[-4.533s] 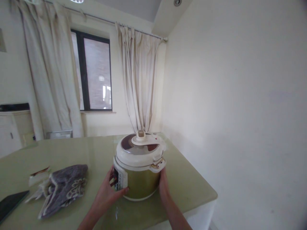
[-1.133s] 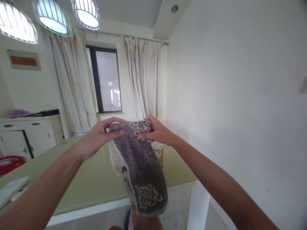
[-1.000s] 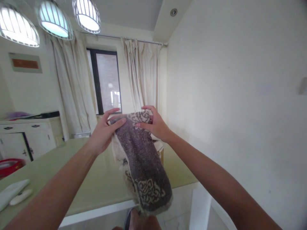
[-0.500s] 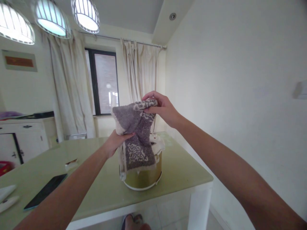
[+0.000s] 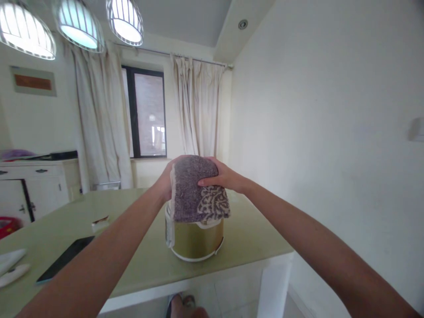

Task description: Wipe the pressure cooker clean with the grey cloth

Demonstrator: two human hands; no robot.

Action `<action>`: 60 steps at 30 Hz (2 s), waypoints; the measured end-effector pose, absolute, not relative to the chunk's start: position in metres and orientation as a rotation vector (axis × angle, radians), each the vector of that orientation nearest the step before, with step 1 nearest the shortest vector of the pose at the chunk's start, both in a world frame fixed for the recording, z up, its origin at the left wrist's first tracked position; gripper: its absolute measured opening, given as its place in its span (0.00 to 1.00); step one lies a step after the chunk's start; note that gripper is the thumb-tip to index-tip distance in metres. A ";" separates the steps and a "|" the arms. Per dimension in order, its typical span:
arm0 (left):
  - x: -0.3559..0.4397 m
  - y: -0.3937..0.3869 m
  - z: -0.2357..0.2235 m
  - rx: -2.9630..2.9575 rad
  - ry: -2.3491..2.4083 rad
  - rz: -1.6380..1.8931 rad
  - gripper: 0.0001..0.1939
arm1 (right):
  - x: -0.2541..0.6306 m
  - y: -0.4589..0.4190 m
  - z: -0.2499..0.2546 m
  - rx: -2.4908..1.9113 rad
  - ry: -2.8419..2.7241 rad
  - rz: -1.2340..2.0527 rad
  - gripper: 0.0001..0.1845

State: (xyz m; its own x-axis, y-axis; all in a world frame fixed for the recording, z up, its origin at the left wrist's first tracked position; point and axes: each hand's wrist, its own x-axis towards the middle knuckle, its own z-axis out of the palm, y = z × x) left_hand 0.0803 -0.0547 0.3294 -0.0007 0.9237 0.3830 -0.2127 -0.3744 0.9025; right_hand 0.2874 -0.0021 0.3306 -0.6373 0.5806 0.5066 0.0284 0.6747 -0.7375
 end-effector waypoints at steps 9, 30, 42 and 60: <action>0.028 -0.017 0.204 1.652 1.728 1.607 0.46 | 0.307 0.007 0.346 -0.776 -1.688 -0.188 0.43; 0.009 -0.021 -0.016 1.162 1.312 1.764 0.58 | 0.233 -0.004 0.243 -0.665 -2.519 -0.209 0.31; 0.011 -0.032 -0.009 1.110 1.287 1.747 0.57 | 0.245 -0.009 0.228 -0.352 -2.470 0.063 0.31; 0.010 -0.032 -0.012 1.118 1.337 1.726 0.57 | 0.254 0.010 0.217 -1.186 -1.900 -0.355 0.20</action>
State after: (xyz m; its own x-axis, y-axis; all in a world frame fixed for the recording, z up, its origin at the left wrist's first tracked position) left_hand 0.0100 -0.0322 -0.0116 -0.4043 0.8873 0.2219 -0.0069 -0.2456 0.9693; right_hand 0.2535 0.0096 0.2168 -0.1931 0.5993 0.7769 0.8395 0.5107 -0.1853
